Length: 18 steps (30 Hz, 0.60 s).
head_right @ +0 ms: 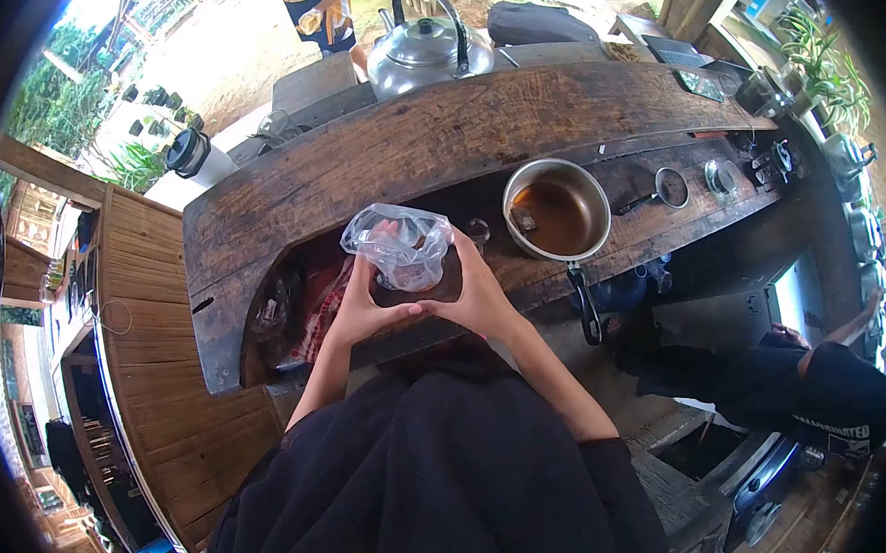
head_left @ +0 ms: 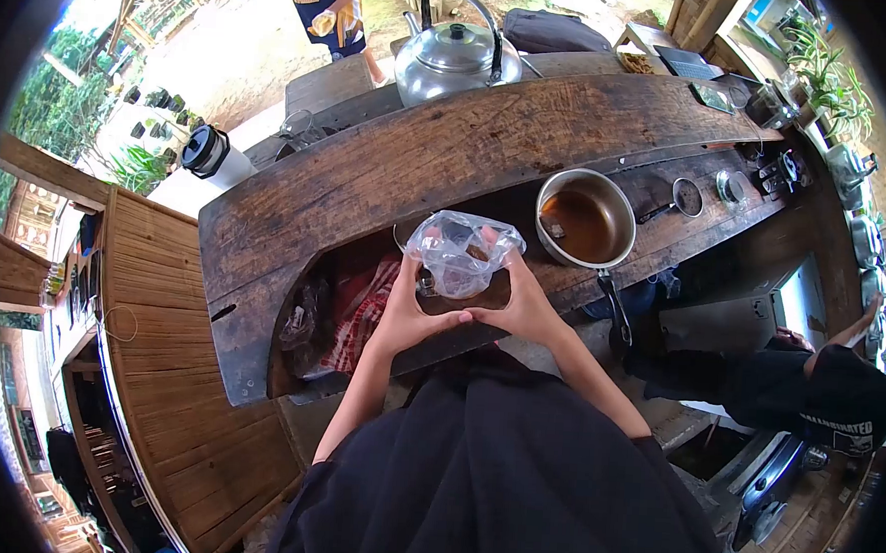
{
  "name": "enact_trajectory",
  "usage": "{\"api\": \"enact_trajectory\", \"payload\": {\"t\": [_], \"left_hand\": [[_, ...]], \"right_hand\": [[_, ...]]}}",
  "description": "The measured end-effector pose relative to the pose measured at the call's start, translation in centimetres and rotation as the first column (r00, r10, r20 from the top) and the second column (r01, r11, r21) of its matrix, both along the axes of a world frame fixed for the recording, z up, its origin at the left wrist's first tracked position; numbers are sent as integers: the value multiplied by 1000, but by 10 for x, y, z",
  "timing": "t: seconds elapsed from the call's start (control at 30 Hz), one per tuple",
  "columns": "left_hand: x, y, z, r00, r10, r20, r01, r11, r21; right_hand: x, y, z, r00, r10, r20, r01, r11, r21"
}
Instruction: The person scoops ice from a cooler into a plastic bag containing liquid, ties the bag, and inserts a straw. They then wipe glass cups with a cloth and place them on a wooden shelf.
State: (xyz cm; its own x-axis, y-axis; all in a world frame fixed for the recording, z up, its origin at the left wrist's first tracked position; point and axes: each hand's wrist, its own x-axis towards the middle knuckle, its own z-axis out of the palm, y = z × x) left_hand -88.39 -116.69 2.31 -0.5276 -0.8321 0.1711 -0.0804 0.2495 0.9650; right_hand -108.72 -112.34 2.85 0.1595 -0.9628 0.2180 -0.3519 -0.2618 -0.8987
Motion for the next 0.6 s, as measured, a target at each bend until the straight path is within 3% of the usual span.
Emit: {"api": "enact_trajectory", "payload": {"t": [0.27,0.6], "left_hand": [[2,8,-9,994,90,-66,-93,994,-48],[10,21,-8,990,110,-85,-115,992,-52]], "right_hand": [[3,3,-13,998,-58,-2,58,998,-36],[9,13,-12,990,-121,71,117,991,58]]}}
